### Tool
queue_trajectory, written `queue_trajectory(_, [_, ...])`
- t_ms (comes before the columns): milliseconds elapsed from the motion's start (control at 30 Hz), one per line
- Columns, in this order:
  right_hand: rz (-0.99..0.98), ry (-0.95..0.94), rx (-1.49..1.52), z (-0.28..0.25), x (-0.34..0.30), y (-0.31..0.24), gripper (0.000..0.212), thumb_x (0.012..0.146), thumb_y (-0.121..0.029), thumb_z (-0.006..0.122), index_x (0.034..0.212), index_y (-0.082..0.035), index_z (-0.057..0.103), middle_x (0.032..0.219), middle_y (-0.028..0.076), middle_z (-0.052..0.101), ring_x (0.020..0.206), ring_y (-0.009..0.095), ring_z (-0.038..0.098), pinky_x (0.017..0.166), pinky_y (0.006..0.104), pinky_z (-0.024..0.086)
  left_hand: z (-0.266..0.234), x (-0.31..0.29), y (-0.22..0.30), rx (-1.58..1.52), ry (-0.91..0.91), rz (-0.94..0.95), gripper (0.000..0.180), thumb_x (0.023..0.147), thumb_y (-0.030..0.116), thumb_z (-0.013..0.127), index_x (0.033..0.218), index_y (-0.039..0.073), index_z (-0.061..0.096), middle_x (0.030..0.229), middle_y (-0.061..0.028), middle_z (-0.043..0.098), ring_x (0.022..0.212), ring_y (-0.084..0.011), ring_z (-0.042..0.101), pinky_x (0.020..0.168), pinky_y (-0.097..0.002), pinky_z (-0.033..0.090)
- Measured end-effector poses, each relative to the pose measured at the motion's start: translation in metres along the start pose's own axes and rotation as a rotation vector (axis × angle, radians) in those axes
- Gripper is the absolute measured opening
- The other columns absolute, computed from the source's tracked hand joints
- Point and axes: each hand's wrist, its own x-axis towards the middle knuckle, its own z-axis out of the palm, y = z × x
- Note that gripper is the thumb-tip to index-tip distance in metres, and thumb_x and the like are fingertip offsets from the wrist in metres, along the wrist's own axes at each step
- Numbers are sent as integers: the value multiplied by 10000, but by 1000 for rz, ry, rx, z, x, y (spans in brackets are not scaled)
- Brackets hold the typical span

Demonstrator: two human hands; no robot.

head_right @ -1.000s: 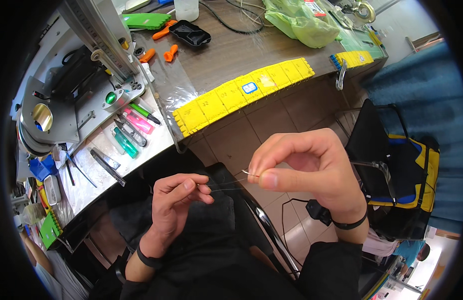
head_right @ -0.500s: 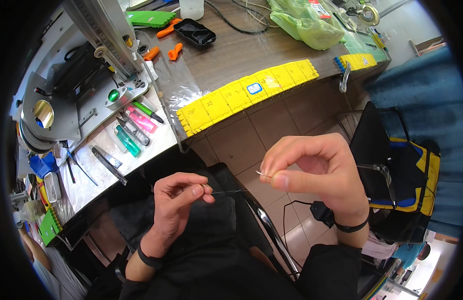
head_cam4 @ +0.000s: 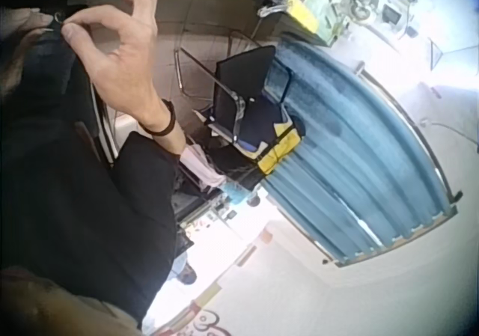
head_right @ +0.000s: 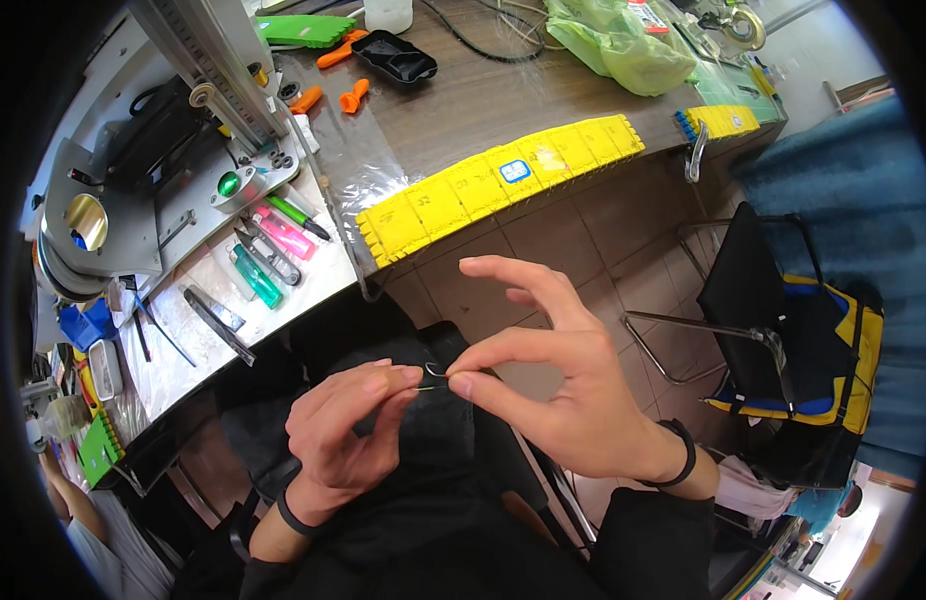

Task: Manually assemble and glue small components at a specialized workbench with precision tools.

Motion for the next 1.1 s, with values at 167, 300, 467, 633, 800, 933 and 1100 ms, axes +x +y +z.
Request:
queue_trajectory(167, [46, -62, 58, 3, 1, 0, 129, 796, -144, 801, 915, -99, 781, 1425, 134, 540, 1305, 302, 487, 1038, 445, 409, -2, 1, 1, -12, -10, -2, 413, 769, -84, 750, 1149, 15, 625, 922, -131, 748, 805, -268, 741, 753, -350, 629])
queue_trajectory(300, [48, -81, 70, 4, 3, -1, 131, 798, -145, 799, 919, -99, 782, 1425, 134, 541, 1297, 303, 487, 1045, 447, 399, -5, 3, 2, 27, -101, 18, 522, 809, -62, 766, 1234, 29, 476, 855, -149, 739, 744, -268, 744, 715, -368, 625])
queue_trajectory(467, [49, -86, 46, 5, 3, -1, 129, 796, -148, 798, 915, -100, 785, 1424, 142, 540, 1295, 307, 486, 1052, 449, 386, -4, 3, 2, 16, -90, 10, 514, 816, -59, 760, 1233, 32, 474, 851, -148, 739, 737, -268, 743, 711, -365, 625])
queue_trajectory(633, [50, -93, 46, 5, 3, 0, 130, 797, -153, 796, 915, -99, 785, 1423, 145, 539, 1296, 311, 488, 1051, 450, 386, -4, 4, 3, 23, -95, -6, 474, 823, -51, 761, 1191, 39, 476, 853, -153, 742, 735, -274, 743, 710, -364, 621])
queue_trajectory(800, [55, -93, 53, 4, 4, -1, 132, 796, -152, 795, 916, -98, 783, 1424, 146, 537, 1289, 310, 495, 1052, 453, 385, 1, -1, 1, -59, -8, -18, 328, 804, -58, 744, 1095, 11, 608, 908, -148, 748, 793, -268, 745, 727, -351, 635])
queue_trajectory(933, [54, -106, 49, 4, 4, -2, 125, 797, -139, 789, 913, -93, 777, 1421, 144, 538, 1273, 309, 507, 1061, 449, 389, 1, 0, 2, -67, -11, -22, 323, 801, -59, 744, 1082, 14, 603, 915, -149, 747, 790, -272, 745, 726, -354, 635])
queue_trajectory(1100, [46, -113, 35, 4, 3, -3, 119, 796, -128, 785, 907, -86, 770, 1414, 142, 543, 1258, 309, 517, 1067, 442, 393, -4, 3, 5, -18, -112, -27, 456, 820, -63, 757, 1156, 40, 468, 856, -151, 739, 747, -278, 745, 718, -361, 619])
